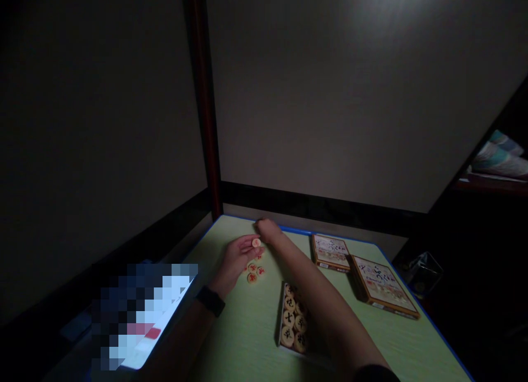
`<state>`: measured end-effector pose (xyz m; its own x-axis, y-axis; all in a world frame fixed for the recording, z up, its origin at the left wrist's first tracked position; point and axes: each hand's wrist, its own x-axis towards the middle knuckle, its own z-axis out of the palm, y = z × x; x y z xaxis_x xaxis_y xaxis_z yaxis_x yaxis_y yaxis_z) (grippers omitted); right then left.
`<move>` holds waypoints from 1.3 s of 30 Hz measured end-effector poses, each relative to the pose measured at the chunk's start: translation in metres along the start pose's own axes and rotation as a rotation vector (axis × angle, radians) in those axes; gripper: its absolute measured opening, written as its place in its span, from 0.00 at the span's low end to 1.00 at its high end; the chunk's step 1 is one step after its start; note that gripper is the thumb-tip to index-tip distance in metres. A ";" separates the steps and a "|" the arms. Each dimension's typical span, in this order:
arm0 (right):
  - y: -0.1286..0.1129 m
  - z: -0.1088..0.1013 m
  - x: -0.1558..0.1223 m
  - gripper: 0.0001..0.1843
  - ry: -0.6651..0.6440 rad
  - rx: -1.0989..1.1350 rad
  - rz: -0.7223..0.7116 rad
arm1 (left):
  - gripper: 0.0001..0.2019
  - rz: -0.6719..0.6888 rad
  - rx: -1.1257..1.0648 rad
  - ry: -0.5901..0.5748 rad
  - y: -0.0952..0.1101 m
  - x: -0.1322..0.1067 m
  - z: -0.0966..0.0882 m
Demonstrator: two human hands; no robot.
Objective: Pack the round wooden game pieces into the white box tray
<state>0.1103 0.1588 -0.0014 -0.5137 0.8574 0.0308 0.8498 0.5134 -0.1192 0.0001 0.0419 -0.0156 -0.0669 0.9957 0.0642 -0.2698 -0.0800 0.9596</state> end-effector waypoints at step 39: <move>-0.010 -0.017 -0.257 0.09 0.029 -0.082 0.420 | 0.09 0.237 0.640 -0.280 -0.025 -0.044 0.035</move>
<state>0.2357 -0.0665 0.0088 -0.1186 0.9926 0.0244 0.9917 0.1196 -0.0479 0.0430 0.0015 -0.0333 0.2171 0.9365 0.2753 0.3403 -0.3370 0.8778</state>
